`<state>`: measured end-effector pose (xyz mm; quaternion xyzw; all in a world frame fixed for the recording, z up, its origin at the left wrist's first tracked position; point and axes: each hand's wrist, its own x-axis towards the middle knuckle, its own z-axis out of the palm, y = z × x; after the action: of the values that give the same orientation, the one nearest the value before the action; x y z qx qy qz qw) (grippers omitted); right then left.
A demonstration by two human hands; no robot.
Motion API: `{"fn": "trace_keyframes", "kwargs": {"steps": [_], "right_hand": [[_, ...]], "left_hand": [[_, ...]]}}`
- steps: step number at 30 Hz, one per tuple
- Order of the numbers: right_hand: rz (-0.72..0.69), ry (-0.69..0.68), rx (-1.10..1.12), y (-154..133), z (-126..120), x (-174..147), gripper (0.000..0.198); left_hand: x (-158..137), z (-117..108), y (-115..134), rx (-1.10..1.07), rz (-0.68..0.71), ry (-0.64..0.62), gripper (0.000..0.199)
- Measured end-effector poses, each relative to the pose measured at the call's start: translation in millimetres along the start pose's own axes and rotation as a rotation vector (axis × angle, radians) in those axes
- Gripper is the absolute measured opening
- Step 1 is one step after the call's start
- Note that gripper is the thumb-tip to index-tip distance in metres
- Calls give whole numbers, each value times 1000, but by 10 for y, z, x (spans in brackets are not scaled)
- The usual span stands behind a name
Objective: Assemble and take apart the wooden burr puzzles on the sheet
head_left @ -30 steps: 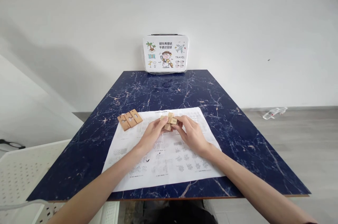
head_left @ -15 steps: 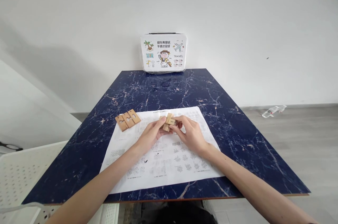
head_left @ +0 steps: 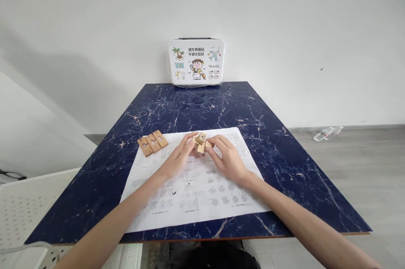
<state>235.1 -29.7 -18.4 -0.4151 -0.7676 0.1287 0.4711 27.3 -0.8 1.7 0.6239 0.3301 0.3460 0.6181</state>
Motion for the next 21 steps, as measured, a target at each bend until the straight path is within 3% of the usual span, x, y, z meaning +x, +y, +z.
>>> {"fn": "trace_keyframes", "kwargs": {"steps": [5, 8, 21], "right_hand": [[-74, -96, -7, 14, -13, -14, 15], [-112, -140, -31, 26, -4, -33, 15], [-160, -293, -151, 88, -40, -45, 22]], "left_hand": [[-53, -133, 50, 399, 128, 11, 92], [-58, -122, 101, 522, 132, 1, 87], [-120, -53, 124, 496, 254, 87, 76]]}}
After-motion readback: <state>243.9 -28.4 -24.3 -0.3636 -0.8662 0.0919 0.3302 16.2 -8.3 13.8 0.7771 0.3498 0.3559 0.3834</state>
